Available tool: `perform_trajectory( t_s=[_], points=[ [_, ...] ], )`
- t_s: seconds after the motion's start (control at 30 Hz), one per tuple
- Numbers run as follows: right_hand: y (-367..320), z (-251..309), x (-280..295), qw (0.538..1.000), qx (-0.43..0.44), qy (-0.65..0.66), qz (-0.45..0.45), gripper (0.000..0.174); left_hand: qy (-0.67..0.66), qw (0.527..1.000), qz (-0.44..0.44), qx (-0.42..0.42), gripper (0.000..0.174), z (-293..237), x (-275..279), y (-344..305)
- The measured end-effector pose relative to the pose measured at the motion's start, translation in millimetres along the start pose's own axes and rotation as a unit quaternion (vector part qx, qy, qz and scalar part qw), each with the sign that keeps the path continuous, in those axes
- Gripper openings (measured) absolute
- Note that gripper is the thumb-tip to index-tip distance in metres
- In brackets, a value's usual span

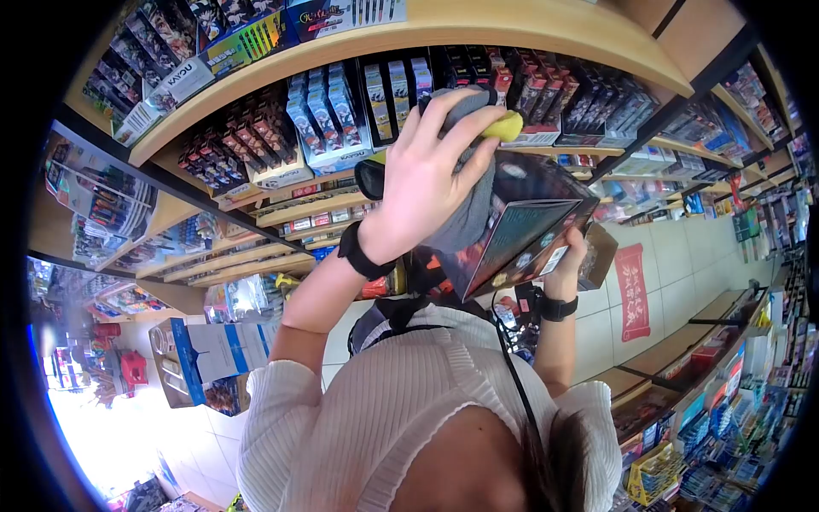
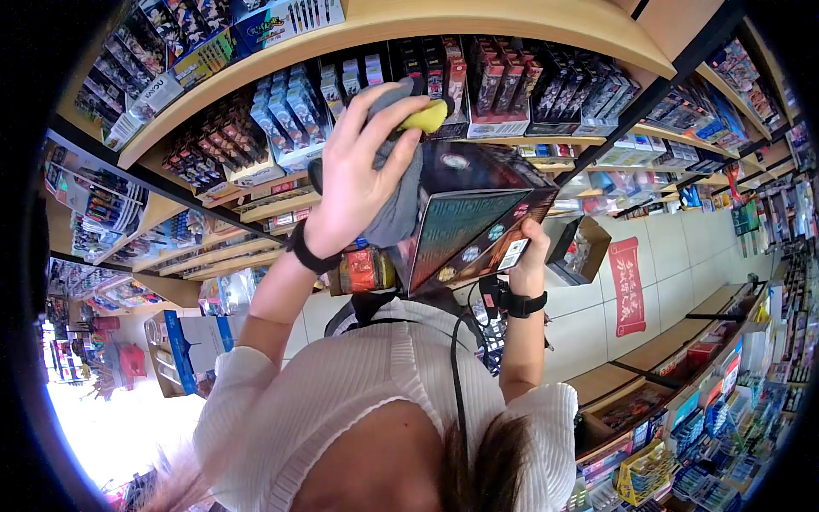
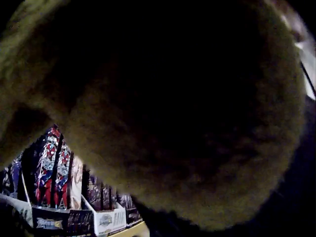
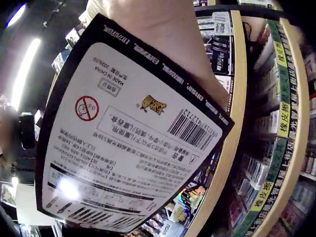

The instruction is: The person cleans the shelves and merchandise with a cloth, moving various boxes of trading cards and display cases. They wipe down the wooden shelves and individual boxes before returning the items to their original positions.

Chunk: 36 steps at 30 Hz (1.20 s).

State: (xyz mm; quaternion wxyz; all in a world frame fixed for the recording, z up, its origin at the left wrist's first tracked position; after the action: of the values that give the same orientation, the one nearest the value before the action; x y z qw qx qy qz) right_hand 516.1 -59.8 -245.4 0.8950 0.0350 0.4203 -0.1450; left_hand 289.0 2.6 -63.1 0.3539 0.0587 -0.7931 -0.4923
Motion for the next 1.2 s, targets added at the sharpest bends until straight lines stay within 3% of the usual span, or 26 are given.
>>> perform_trajectory(
  t_s=[0.1,0.2,0.23,0.3,0.33,0.37,0.43,0.5,0.57,0.63,0.7,0.77,1.03,1.13,1.17,1.2],
  points=[
    [1.0,12.6,-16.4,0.996,0.054,0.064,-0.04,0.039,0.027,1.0,0.014,0.008,0.034,-8.1,-7.4,-22.3],
    [10.2,27.3,2.7,0.988,0.125,0.063,-0.071,0.033,-0.026,0.996,0.072,0.034,0.033,-12.1,-18.5,-50.5],
    [4.0,36.0,9.4,0.992,0.099,0.011,-0.077,0.036,-0.023,0.995,0.09,0.047,0.03,-10.8,-23.3,-59.2],
    [12.3,43.3,32.5,0.984,0.159,-0.06,-0.055,0.049,-0.07,0.982,0.144,0.097,0.027,6.2,-31.0,-71.3],
    [3.3,54.8,5.1,0.977,0.173,-0.123,0.035,0.07,-0.061,0.986,0.109,0.11,0.025,12.7,-29.3,-71.9],
    [-5.6,68.2,-40.7,0.952,0.22,-0.191,0.095,0.088,-0.059,0.99,0.077,0.099,0.025,15.9,-22.2,-64.4],
    [-11.3,72.8,-64.0,0.879,0.29,-0.358,0.128,0.095,-0.071,0.992,0.023,0.103,0.025,14.8,-4.6,-45.3],
    [-17.9,67.5,-79.4,0.777,0.362,-0.493,0.15,0.098,-0.093,0.993,0.006,0.066,0.027,-0.3,8.2,-23.4],
    [-23.9,54.3,-88.9,0.769,0.355,-0.512,0.145,0.097,-0.095,0.994,0.045,-0.018,0.028,-18.4,3.1,-10.8],
    [-27.6,39.2,-95.2,0.756,0.398,-0.49,0.175,0.096,-0.063,0.988,0.133,-0.056,0.027,-38.2,-7.8,-8.0],
    [-30.4,35.7,-97.5,0.768,0.387,-0.477,0.18,0.096,-0.032,0.988,0.129,-0.072,0.025,-35.4,-13.7,-8.2],
    [-36.3,39.8,-98.4,0.737,0.416,-0.507,0.166,0.095,-0.014,0.98,0.181,-0.086,0.024,-30.4,-15.2,-6.1],
    [-32.3,42.0,-79.0,0.786,0.39,-0.449,0.167,0.096,0.031,0.963,0.269,0.001,0.025,26.7,-19.4,-21.1],
    [-32.0,42.5,-63.6,0.857,0.337,-0.37,0.126,0.105,-0.069,0.947,0.298,0.101,0.026,58.9,-13.8,-25.9],
    [-29.9,40.3,-59.4,0.911,0.299,-0.268,0.095,0.103,-0.111,0.938,0.305,0.12,0.026,69.9,-13.2,-28.6],
    [-31.1,38.0,-49.1,0.937,0.253,-0.233,0.065,0.088,-0.138,0.933,0.292,0.161,0.025,73.9,-9.3,-31.1]
  ],
)
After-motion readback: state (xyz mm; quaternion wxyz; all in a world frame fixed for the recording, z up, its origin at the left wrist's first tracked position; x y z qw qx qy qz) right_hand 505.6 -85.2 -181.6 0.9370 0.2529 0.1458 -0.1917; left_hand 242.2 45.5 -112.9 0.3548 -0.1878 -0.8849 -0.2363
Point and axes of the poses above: each hand's wrist, its own y-axis towards the middle knuckle, its own x-axis out of the back of the hand, z = x × y, the point moved 3 cm from there along y, towards the middle knuckle, and after that the axes turned 10 degrees about y, right-handed, at the moved point
